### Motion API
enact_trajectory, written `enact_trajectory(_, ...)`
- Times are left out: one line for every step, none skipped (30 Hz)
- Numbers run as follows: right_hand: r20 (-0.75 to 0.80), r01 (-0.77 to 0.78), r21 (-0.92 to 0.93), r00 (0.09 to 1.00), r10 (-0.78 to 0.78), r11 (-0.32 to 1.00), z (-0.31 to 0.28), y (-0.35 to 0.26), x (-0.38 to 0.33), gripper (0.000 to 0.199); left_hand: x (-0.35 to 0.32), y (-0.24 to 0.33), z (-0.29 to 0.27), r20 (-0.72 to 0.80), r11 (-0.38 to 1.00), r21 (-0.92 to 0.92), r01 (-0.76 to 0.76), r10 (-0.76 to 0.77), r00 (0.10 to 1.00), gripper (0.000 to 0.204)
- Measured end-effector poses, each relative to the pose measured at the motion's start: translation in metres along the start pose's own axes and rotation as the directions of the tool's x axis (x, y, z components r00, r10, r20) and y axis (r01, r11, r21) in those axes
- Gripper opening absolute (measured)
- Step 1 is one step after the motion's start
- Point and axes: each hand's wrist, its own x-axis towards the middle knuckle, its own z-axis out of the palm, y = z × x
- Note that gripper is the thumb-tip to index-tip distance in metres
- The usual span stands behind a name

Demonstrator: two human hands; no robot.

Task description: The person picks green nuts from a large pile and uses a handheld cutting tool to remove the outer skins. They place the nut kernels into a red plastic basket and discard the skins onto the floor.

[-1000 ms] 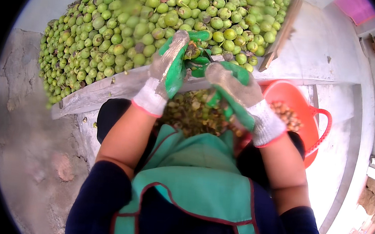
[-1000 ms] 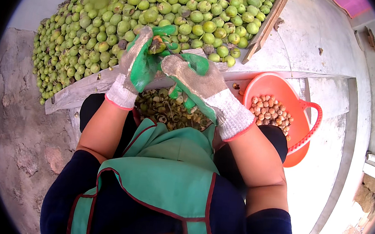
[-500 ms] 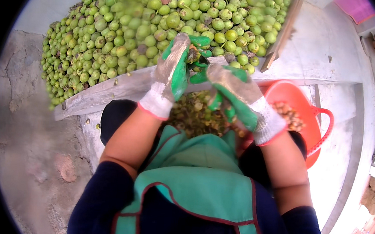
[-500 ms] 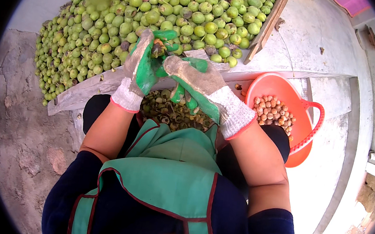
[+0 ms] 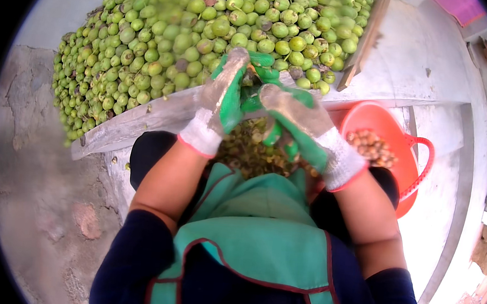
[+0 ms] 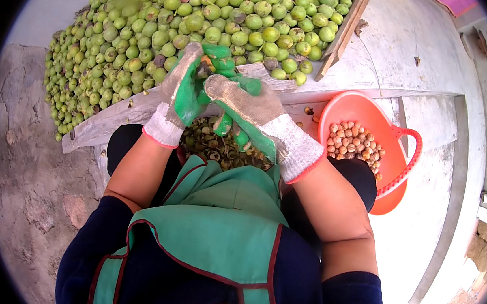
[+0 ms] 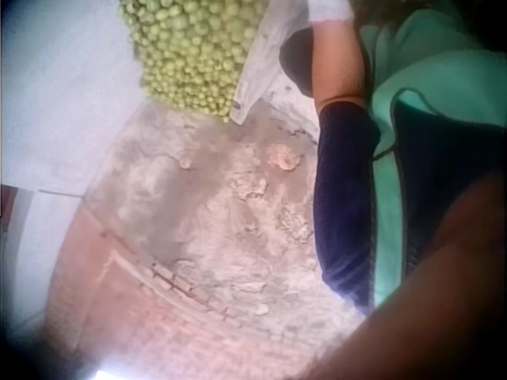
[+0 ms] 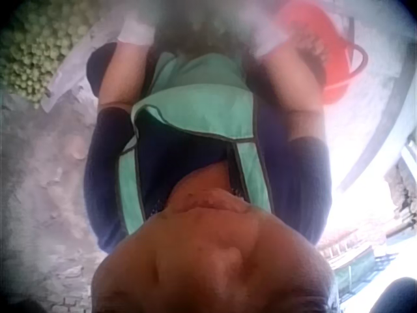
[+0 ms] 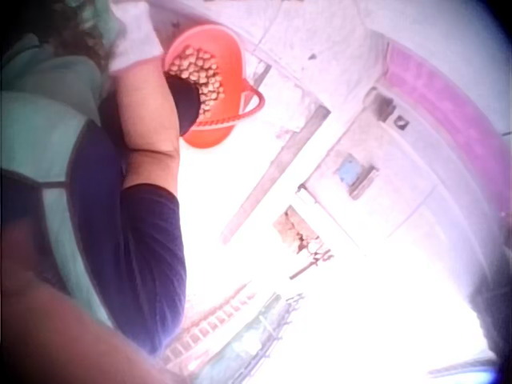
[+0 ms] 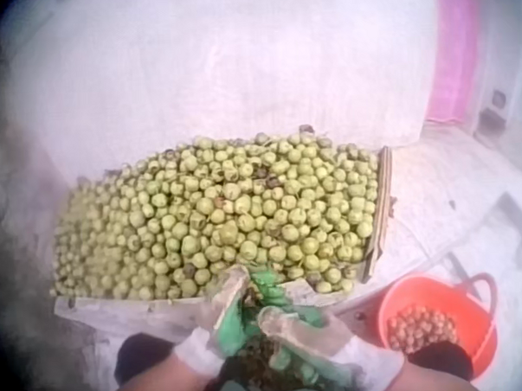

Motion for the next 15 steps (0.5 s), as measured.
enact_trajectory(0.005, 0.019, 0.035, 1.0, -0.02, 0.999, -0.002, 0.004, 0.0, 0.045, 0.0, -0.003, 0.003, -0.002, 0.986, 0.143, -0.09, 0.092, 0.996, 0.047)
enact_trajectory(0.024, -0.013, 0.046, 1.0, 0.012, 0.999, -0.005, 0.008, 0.003, 0.045, -0.002, -0.003, 0.005, -0.036, 0.992, 0.125, -0.027, 0.032, 0.999, 0.046)
enact_trajectory(0.047, -0.045, 0.059, 0.998, 0.043, 0.997, -0.006, 0.009, 0.007, 0.045, -0.003, -0.001, 0.009, -0.08, 0.994, 0.103, 0.034, -0.026, 0.996, 0.045)
enact_trajectory(0.07, -0.078, 0.072, 0.995, 0.073, 0.994, -0.007, 0.008, 0.009, 0.045, -0.004, 0.002, 0.013, -0.122, 0.993, 0.056, 0.106, -0.099, 0.988, 0.045)
enact_trajectory(0.008, -0.057, -0.048, 0.998, 0.058, 0.997, -0.005, 0.007, 0.006, 0.045, -0.005, 0.006, 0.017, -0.153, 0.987, 0.012, 0.163, -0.159, 0.975, 0.044)
enact_trajectory(-0.048, -0.044, -0.165, 0.998, 0.036, 0.985, 0.006, -0.002, 0.0, 0.045, -0.007, 0.01, 0.019, -0.183, 0.978, -0.021, 0.209, -0.209, 0.961, 0.043)
enact_trajectory(-0.102, -0.037, -0.28, 0.995, 0.009, 0.959, 0.013, -0.007, -0.003, 0.046, -0.008, 0.014, 0.022, -0.2, 0.968, -0.043, 0.246, -0.25, 0.947, 0.043)
enact_trajectory(-0.105, 0.117, -0.537, 0.973, -0.204, 0.835, 0.012, 0.001, -0.001, 0.046, -0.008, 0.017, 0.024, -0.209, 0.96, -0.057, 0.276, -0.282, 0.937, 0.042)
enact_trajectory(-0.05, 0.23, -0.751, 0.915, -0.401, 0.619, 0.012, 0.011, 0.001, 0.046, -0.008, 0.02, 0.026, -0.198, 0.95, -0.062, 0.305, -0.311, 0.93, 0.042)
enact_trajectory(0.057, 0.29, -0.897, 0.825, -0.562, 0.334, 0.011, 0.017, 0.002, 0.046, -0.01, 0.022, 0.027, -0.184, 0.943, -0.081, 0.324, -0.334, 0.925, 0.041)
enact_trajectory(0.097, 0.26, -0.928, 0.86, -0.5, 0.268, 0.01, 0.02, 0.002, 0.044, -0.011, 0.021, 0.024, -0.117, 0.92, -0.067, 0.387, -0.392, 0.912, 0.042)
enact_trajectory(0.133, 0.238, -0.951, 0.891, -0.435, 0.196, 0.011, 0.017, 0.004, 0.042, -0.01, 0.02, 0.02, -0.049, 0.895, -0.045, 0.445, -0.446, 0.893, 0.044)
enact_trajectory(0.163, 0.22, -0.968, 0.917, -0.364, 0.121, 0.012, 0.016, 0.005, 0.04, -0.008, 0.021, 0.017, -0.018, 0.871, -0.102, 0.481, -0.486, 0.874, 0.048)
enact_trajectory(0.169, 0.255, -0.953, 0.895, -0.412, 0.162, 0.011, 0.016, 0.004, 0.041, -0.007, 0.021, 0.015, 0.013, 0.84, -0.157, 0.52, -0.525, 0.851, 0.052)
enact_trajectory(0.173, 0.291, -0.936, 0.87, -0.462, 0.198, 0.009, 0.016, 0.004, 0.041, -0.002, 0.021, 0.012, 0.056, 0.838, -0.236, 0.492, -0.493, 0.868, 0.053)
